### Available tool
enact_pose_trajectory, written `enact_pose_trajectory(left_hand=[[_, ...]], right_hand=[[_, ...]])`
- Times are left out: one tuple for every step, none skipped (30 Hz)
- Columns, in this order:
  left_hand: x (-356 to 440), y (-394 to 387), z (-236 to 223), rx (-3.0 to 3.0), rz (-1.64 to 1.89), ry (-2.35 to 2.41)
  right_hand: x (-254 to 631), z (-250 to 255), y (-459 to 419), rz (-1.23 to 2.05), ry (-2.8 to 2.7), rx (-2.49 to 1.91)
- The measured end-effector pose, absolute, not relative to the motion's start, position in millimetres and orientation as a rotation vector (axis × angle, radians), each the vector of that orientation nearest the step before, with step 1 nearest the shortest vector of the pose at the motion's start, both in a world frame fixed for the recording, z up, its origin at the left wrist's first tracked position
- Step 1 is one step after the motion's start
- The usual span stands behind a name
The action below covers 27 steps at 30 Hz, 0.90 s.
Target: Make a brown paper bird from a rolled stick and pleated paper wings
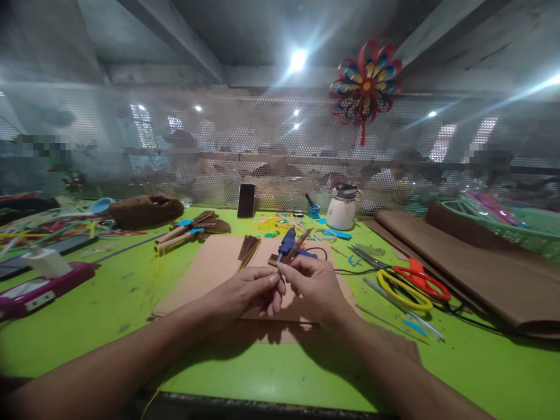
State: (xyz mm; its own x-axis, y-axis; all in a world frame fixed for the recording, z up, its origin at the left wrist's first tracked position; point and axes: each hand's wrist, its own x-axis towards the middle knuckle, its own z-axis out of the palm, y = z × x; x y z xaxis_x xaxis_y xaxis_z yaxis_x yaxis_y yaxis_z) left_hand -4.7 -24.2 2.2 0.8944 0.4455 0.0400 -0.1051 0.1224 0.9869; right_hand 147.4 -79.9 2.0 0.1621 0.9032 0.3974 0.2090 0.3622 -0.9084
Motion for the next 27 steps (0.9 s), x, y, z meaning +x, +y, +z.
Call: enact_pose_trajectory(left_hand=[[-4.2,-24.2,1.5,1.379,0.407,0.306],[-3.8,-23.8,0.6,1.38,0.407,0.317],[-3.6,-23.1,-0.5,1.395,0.408,0.324],[-3.5,-22.3,-1.5,1.415,0.411,0.331],[-3.5,-21.5,-2.4,1.432,0.413,0.335],[-3.7,-20.9,-3.0,1.442,0.416,0.339],[-4.0,-20.6,-3.3,1.442,0.414,0.345],[-4.4,-20.8,-3.0,1.438,0.413,0.353],[-4.9,-21.3,-2.2,1.446,0.415,0.363],[-5.5,-22.1,-1.1,1.469,0.424,0.374],[-6.2,-23.2,0.1,1.51,0.435,0.384],[-6.9,-24.3,1.3,1.566,0.453,0.397],[-7.5,-25.3,2.0,1.63,0.472,0.406],[-7.9,-26.1,2.1,1.69,0.491,0.412],[-8.1,-26.8,1.4,1.734,0.509,0.42],[-8.1,-27.2,0.0,1.76,0.529,0.43],[-7.9,-27.5,-1.9,1.769,0.545,0.438],[-7.5,-27.7,-4.1,1.762,0.56,0.447],[-7.1,-27.9,-6.0,1.747,0.57,0.458],[-6.8,-28.2,-7.5,1.733,0.572,0.47],[-6.5,-28.4,-8.4,1.727,0.568,0.48],[-6.5,-28.6,-8.6,1.728,0.557,0.486],[-6.6,-28.7,-8.2,1.735,0.546,0.495],[-6.8,-28.8,-7.4,1.747,0.538,0.5],[-7.2,-28.8,-6.6,1.761,0.533,0.499],[-7.6,-28.6,-5.7,1.772,0.53,0.498],[-7.9,-28.4,-4.9,1.777,0.53,0.5]], right_hand=[[147.4,0.6,-79.4,0.69,-1.333,-1.125],[147.3,-0.7,-78.9,0.692,-1.328,-1.128],[147.2,-2.0,-78.4,0.687,-1.326,-1.133],[147.1,-3.1,-78.0,0.673,-1.331,-1.14],[147.0,-4.0,-77.6,0.65,-1.343,-1.148],[146.9,-4.7,-77.3,0.616,-1.363,-1.155],[146.9,-5.3,-77.2,0.567,-1.389,-1.159],[147.0,-5.8,-77.4,0.505,-1.426,-1.158],[147.0,-6.3,-77.8,0.434,-1.474,-1.147],[146.9,-6.7,-78.5,0.356,-1.529,-1.13],[146.6,-7.4,-79.4,0.274,-1.587,-1.112],[146.0,-8.1,-80.7,0.192,-1.645,-1.095],[145.2,-9.1,-82.1,0.108,-1.695,-1.081],[144.0,-10.3,-83.6,0.029,-1.74,-1.074],[142.5,-11.6,-85.2,-0.045,-1.777,-1.072],[140.9,-13.0,-86.7,-0.112,-1.807,-1.074],[139.4,-14.4,-88.0,-0.173,-1.833,-1.073],[138.0,-15.8,-89.0,-0.226,-1.858,-1.075],[136.9,-17.1,-89.6,-0.271,-1.879,-1.076],[136.3,-18.4,-89.9,-0.309,-1.901,-1.075],[136.0,-19.7,-89.9,-0.346,-1.917,-1.07],[136.1,-21.0,-89.6,-0.376,-1.933,-1.067],[136.4,-22.3,-89.1,-0.403,-1.946,-1.061],[136.9,-23.5,-88.5,-0.422,-1.955,-1.061],[137.5,-24.5,-87.9,-0.439,-1.959,-1.066],[138.2,-25.0,-87.4,-0.453,-1.959,-1.079],[138.8,-25.0,-87.0,-0.461,-1.959,-1.089]])
